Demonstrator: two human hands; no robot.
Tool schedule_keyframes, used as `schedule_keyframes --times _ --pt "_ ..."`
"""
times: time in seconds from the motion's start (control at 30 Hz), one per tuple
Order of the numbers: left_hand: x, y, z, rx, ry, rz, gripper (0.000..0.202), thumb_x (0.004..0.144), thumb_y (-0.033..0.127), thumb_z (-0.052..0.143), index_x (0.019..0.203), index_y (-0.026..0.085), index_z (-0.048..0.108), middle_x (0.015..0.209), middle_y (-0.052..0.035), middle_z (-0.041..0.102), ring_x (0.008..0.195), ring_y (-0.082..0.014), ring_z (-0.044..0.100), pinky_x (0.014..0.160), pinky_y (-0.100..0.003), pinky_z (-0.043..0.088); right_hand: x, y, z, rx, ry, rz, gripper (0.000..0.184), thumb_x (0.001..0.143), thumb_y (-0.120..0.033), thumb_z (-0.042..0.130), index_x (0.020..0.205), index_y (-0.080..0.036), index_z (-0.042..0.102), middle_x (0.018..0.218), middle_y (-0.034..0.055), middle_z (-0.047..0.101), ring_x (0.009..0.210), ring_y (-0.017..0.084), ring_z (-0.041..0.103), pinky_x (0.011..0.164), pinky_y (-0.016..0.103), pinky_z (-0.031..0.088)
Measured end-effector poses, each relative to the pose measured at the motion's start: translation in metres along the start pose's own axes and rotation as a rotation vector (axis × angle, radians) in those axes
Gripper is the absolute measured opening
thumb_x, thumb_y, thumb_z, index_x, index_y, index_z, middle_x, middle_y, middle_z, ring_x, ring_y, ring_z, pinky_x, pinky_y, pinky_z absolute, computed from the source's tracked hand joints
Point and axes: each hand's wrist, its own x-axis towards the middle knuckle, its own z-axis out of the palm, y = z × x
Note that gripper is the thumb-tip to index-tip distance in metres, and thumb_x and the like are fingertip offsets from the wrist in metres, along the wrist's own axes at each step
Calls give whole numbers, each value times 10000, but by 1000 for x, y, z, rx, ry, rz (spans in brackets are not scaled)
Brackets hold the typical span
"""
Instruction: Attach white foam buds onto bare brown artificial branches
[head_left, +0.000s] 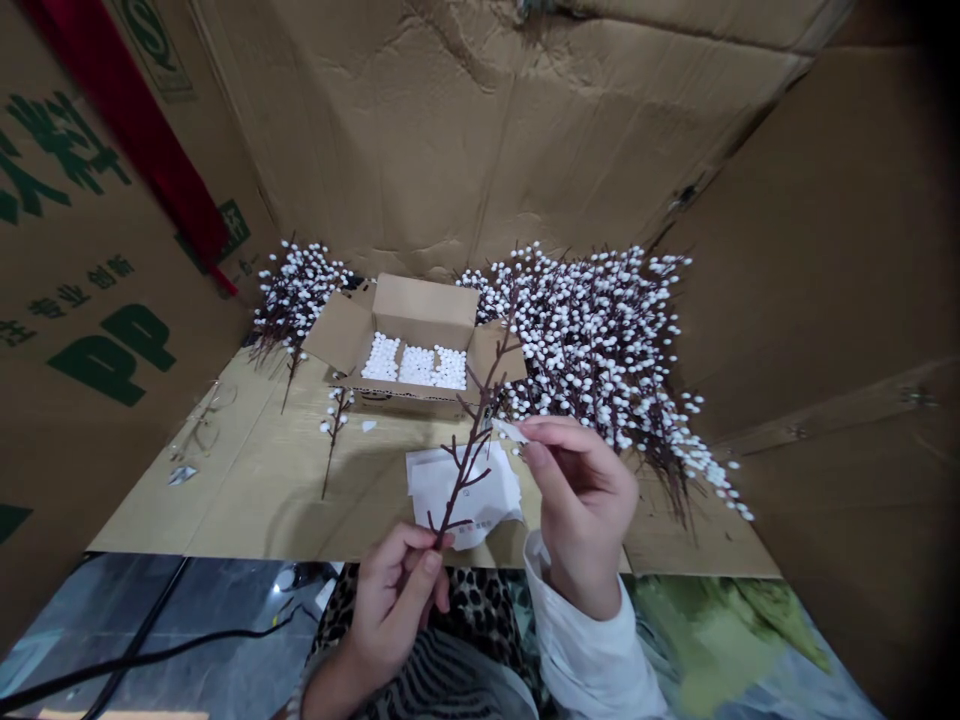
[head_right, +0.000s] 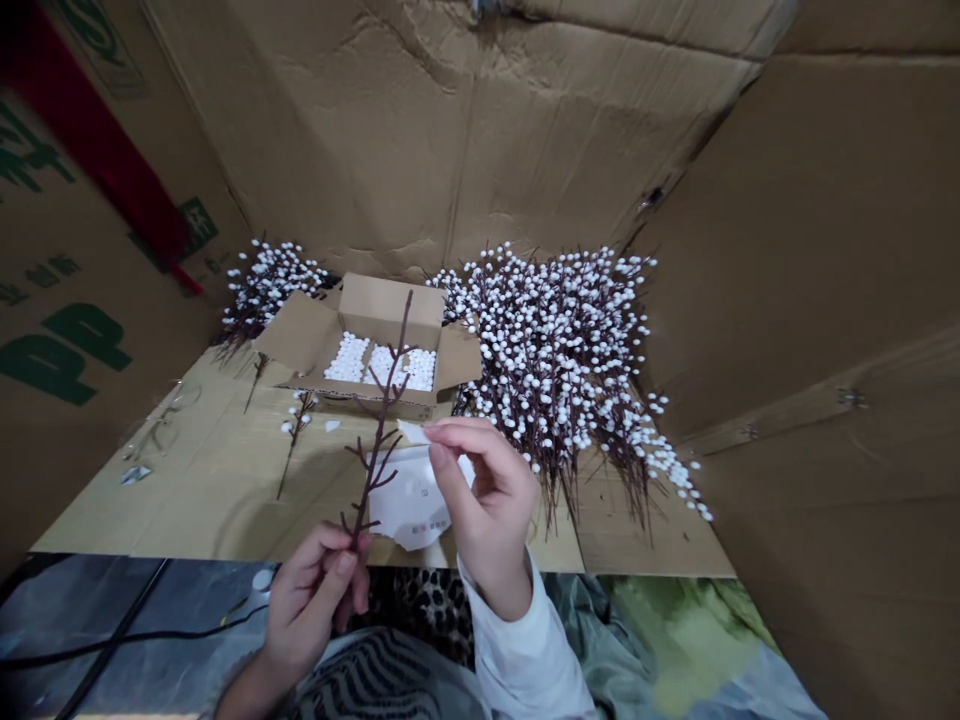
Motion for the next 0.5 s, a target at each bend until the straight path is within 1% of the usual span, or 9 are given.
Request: schedule_keyframes --times 0.13,0.23,0.4,0.5 --pt "2 2 1 0 10 35 249 902 425 548 801 197 556 457 49 581 309 -33 352 304 -112 228 -2 1 1 36 -25 66 178 828 -120 634 887 -268 713 830 1 723 812 147 673 703 271 551" --pt "1 2 0 5 2 37 240 910 415 539 804 199 557 449 50 583 308 -33 349 306 -111 225 -4 2 -1 71 -21 111 155 831 -135 636 877 -262 713 828 0 723 806 140 672 685 253 542" --pt "-1 -1 -2 8 3 19 243 910 411 538 807 193 559 459 36 598 311 -36 338 313 -121 228 -5 1 -4 94 40 171 113 825 -170 653 872 -248 719 813 2 725 779 144 675 653 253 530" --pt "-1 -1 -3 28 10 25 238 912 402 540 802 192 565 472 39 596 322 -34 335 335 -122 261 -5 0 -5 95 66 189 105 824 -174 656 863 -248 719 809 -7 727 769 135 674 656 243 521"
